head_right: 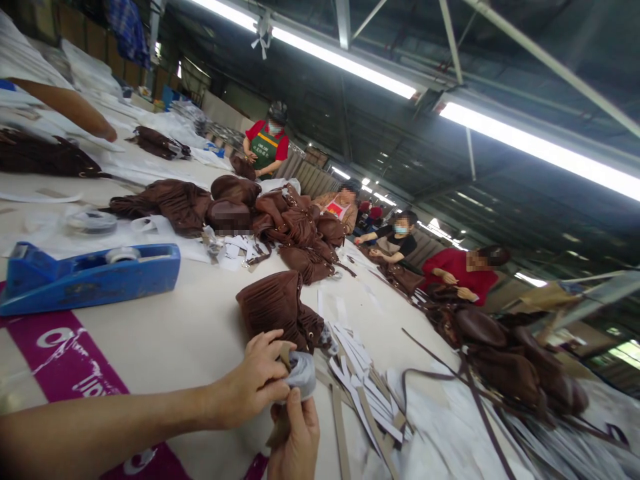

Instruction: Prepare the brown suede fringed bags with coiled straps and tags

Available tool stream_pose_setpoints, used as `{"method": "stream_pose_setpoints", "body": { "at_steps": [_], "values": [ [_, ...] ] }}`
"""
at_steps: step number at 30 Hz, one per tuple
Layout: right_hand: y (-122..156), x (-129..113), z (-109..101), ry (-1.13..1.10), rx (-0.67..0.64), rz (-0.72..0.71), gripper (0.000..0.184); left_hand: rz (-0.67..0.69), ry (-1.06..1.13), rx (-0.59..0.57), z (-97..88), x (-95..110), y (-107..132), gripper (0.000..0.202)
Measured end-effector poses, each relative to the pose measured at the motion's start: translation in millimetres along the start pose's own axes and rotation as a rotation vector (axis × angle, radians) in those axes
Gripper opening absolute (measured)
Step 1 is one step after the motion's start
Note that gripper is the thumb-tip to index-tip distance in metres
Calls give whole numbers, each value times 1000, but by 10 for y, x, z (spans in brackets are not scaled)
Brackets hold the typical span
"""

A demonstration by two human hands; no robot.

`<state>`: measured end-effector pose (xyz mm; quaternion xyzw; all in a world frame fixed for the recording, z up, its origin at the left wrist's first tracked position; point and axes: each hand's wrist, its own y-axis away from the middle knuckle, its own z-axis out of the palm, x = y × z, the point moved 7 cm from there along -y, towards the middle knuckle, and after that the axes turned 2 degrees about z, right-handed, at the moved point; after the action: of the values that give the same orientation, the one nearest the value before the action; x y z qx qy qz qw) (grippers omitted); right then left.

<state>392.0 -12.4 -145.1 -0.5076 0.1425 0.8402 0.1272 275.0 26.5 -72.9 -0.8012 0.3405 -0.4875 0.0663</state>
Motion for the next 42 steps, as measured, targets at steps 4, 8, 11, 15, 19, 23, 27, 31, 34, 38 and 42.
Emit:
{"method": "stream_pose_setpoints", "body": {
  "at_steps": [4, 8, 11, 15, 19, 23, 27, 31, 34, 38, 42],
  "values": [
    [-7, -9, 20, -107, -19, -12, 41, -18, 94, 50, -19, 48, -7, 10],
    [-22, -10, -16, -86, -23, -59, 41, 35, 131, 84, -35, 58, -22, 9],
    [-41, 6, -29, -80, -20, -74, 41, 66, 91, 102, -30, 44, -31, 9],
    [-64, 7, 0, -95, -42, -76, 41, 113, 30, 103, -18, 34, -45, 11],
    [-76, 13, 18, -168, -40, -42, 40, 114, -16, 111, -1, 10, -51, 12],
    [-64, -18, 23, -170, -36, -52, 39, 96, -50, 107, 64, 12, -41, 11],
    [-68, -38, -14, -167, -36, -60, 40, 76, -21, 51, 113, 31, -13, 22],
    [-88, -79, -97, -116, -27, -112, 41, 161, 57, -88, 100, 87, 4, 34],
    [-89, -82, -125, -119, -38, -88, 40, 166, 142, -203, 68, 21, -40, 39],
    [-62, -35, -84, -257, -82, 31, 36, 189, 153, -244, -3, -102, -137, 28],
    [-26, 18, -32, -294, -111, 85, 35, 207, 47, -128, -101, -128, -189, 11]
  ]
}}
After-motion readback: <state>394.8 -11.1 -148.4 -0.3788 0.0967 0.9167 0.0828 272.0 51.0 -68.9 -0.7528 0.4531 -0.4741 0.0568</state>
